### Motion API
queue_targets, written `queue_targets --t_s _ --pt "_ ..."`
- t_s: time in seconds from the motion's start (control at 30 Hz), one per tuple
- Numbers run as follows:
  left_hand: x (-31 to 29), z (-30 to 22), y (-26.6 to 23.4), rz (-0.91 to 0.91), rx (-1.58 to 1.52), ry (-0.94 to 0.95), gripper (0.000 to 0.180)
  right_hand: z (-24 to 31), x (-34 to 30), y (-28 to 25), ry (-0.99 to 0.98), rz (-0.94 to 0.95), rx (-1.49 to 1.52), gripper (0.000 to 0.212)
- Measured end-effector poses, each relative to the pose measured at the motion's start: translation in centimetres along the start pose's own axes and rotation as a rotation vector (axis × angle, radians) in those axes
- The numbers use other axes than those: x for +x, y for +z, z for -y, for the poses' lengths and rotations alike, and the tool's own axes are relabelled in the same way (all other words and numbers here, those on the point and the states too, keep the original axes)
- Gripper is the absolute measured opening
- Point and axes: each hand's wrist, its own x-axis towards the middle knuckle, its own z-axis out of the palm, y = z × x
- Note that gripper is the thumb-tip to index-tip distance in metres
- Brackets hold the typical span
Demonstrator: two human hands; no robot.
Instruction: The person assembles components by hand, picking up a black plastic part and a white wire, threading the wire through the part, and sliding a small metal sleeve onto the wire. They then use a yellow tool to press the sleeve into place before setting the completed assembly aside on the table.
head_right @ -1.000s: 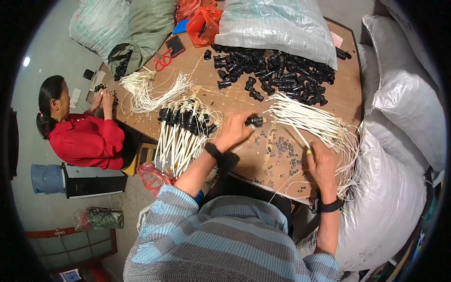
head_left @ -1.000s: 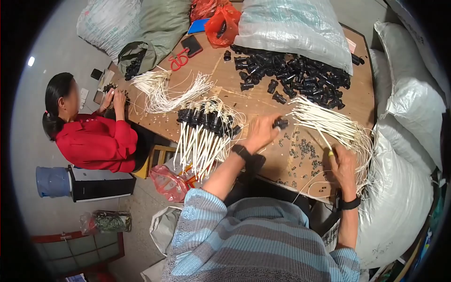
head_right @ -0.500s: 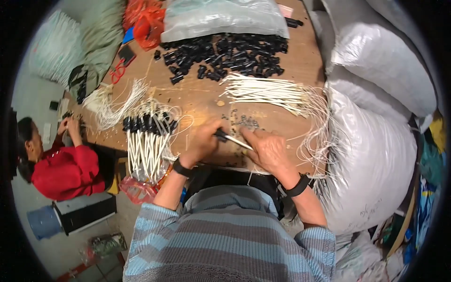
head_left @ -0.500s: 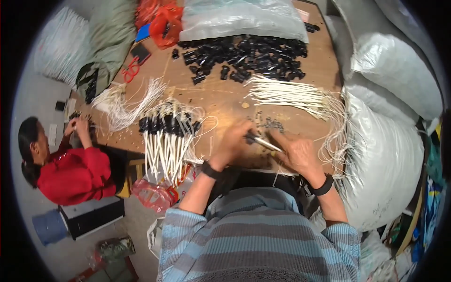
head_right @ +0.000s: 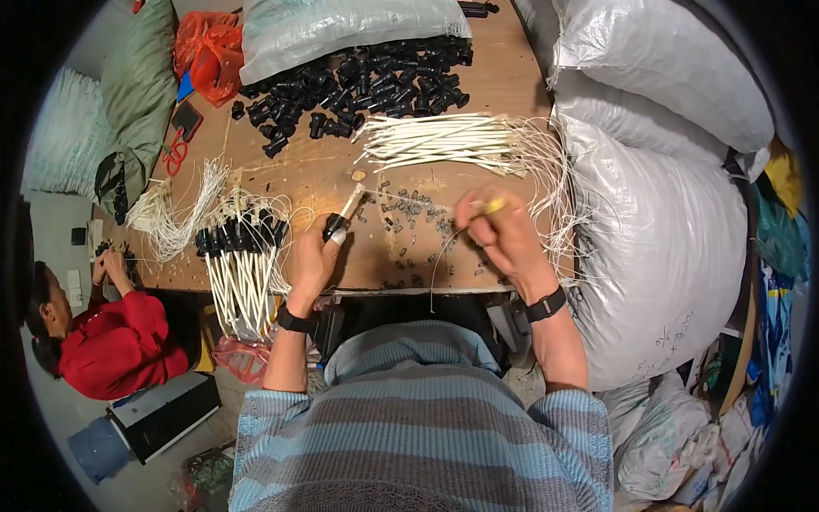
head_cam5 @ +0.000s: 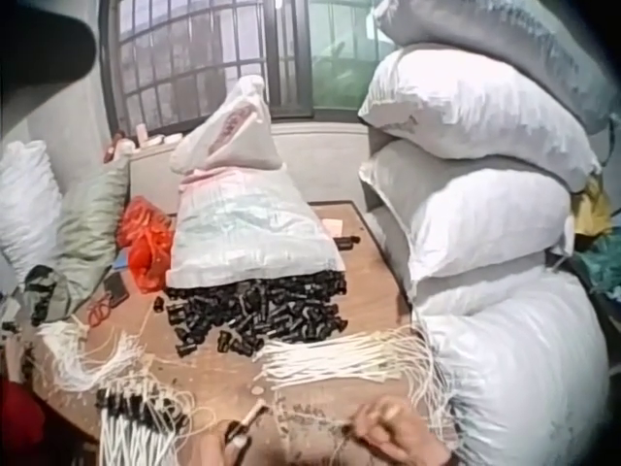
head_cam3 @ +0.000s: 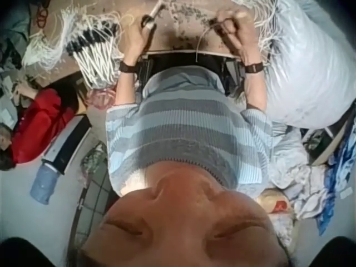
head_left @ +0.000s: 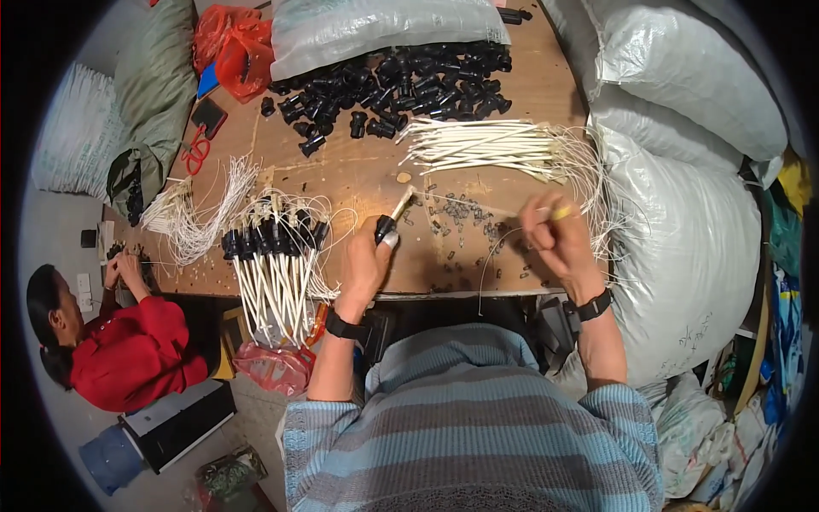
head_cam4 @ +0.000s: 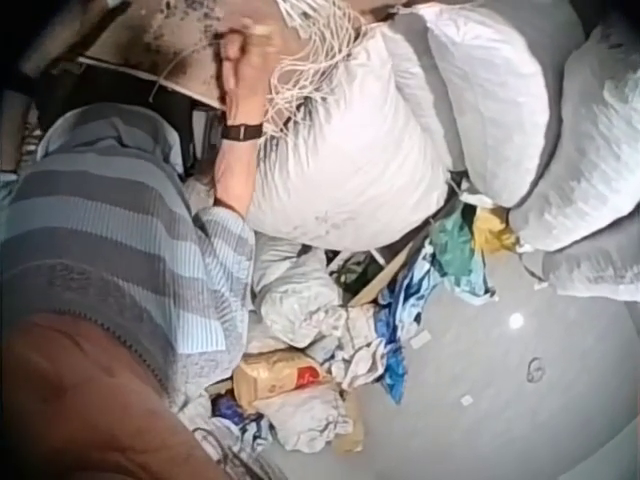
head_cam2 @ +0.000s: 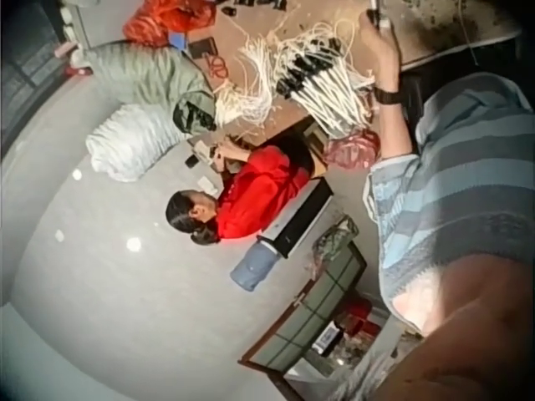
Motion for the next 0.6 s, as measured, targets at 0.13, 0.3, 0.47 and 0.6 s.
queue_targets --t_s 0.13,0.3,0.47,0.6 --pt "0.4 -2.4 2.8 0.038 -0.663 -0.152 0.014 -5.0 1.6 2.8 -0.405 0.113 -0.955 0.012" --pt "0.0 -3.9 2.2 0.108 -0.728 -0.196 0.022 -6.3 0.8 3.8 -0.373 -0.041 -1.315 0.013" --pt "-0.1 -2.3 2.8 0.121 -0.417 0.017 0.031 -6.7 0.5 3.6 -0.375 -0.069 -1.347 0.008" --pt "-0.3 -2.6 1.9 0.068 -0.232 0.214 0.043 -5.7 0.5 4.0 -0.266 -0.187 -1.342 0.015"
